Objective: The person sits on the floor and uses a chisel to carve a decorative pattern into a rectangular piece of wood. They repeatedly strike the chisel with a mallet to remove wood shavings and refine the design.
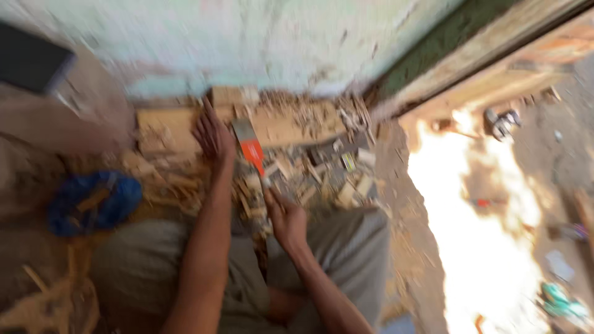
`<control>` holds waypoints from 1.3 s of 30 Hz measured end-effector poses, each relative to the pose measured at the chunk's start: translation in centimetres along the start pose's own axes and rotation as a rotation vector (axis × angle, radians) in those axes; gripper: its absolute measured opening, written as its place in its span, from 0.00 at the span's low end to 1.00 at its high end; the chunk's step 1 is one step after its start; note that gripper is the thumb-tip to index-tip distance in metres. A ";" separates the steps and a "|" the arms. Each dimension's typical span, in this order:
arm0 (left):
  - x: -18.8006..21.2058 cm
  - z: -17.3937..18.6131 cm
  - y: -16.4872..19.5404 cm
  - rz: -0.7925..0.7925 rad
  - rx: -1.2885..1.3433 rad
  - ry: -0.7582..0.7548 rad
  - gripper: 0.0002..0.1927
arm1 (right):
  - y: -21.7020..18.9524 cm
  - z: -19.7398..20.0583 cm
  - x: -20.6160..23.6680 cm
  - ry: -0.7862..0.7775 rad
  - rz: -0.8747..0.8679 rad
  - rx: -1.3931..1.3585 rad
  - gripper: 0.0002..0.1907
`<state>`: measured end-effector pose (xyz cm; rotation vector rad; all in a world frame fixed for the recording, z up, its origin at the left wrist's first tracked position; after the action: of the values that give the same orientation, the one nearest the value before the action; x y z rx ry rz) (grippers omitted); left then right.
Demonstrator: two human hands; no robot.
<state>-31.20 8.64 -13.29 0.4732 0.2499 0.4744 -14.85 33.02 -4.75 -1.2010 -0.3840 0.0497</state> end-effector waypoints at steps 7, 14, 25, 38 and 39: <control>1.3 -0.6 -0.7 0.056 0.119 -0.124 0.42 | 1.0 -0.3 -0.8 -0.046 -0.125 0.109 0.21; -0.3 -1.3 -0.5 0.031 0.054 -0.078 0.43 | 0.7 0.9 -1.3 0.028 -0.098 0.079 0.20; -0.5 -0.4 0.2 0.029 -0.025 -0.112 0.48 | -1.5 0.7 -2.8 0.031 0.029 0.091 0.22; 0.1 -0.5 0.5 -0.045 -0.096 0.026 0.47 | -6.1 0.6 -2.1 0.094 0.587 0.247 0.16; 0.1 -0.9 0.2 -0.028 -0.105 0.000 0.47 | -4.7 0.4 -2.9 0.032 0.450 0.228 0.17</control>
<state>-31.48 9.22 -13.94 0.3663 0.2303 0.4582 -18.49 30.98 -1.07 -1.0407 -0.0703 0.4516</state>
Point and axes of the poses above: each hand's wrist, its own x-axis away from the middle knuckle, its own z-axis out of the back of the hand, y = z × x, the point moved 9 cm from there along -x, towards the middle knuckle, and after that the axes turned 12 degrees about -y, right-handed, at the moved point
